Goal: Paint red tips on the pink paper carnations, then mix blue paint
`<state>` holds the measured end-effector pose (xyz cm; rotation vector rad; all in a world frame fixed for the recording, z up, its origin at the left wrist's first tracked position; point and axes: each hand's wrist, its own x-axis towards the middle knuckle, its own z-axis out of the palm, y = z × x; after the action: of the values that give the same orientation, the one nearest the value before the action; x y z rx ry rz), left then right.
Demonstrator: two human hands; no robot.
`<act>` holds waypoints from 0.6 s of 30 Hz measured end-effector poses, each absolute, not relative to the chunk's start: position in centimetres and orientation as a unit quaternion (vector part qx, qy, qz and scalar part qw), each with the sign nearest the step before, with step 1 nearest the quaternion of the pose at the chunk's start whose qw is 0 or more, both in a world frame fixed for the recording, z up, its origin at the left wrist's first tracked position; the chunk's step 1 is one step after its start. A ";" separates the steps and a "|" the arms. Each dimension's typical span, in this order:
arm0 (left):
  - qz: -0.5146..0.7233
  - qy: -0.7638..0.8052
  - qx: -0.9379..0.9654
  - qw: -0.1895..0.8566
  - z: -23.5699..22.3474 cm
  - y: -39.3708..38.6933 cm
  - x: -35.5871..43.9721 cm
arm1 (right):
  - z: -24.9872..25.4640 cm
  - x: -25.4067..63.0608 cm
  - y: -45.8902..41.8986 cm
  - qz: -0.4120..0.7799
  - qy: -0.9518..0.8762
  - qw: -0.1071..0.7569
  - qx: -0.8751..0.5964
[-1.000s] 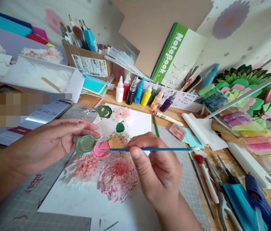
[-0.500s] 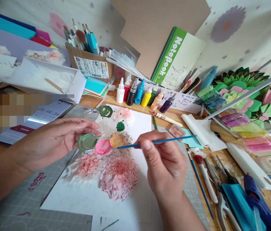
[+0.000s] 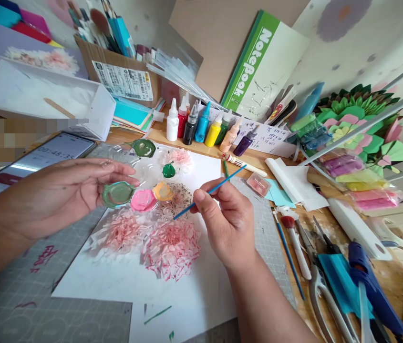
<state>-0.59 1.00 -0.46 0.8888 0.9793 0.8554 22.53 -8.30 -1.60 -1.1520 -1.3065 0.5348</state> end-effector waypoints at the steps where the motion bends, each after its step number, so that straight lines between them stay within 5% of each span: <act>1: 0.386 0.441 0.400 0.705 -0.5 1.0 -0.6 | -1.6 22.5 -8.3 0.234 -0.568 0.612 -0.499; 18: 0.397 0.432 0.392 0.709 -0.4 1.0 -0.5 | -1.7 22.5 -8.4 0.225 -0.581 0.607 -0.494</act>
<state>-0.48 1.00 -0.42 0.8693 0.9586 0.8818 22.53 -8.42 -1.74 -1.1411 -1.3437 0.5201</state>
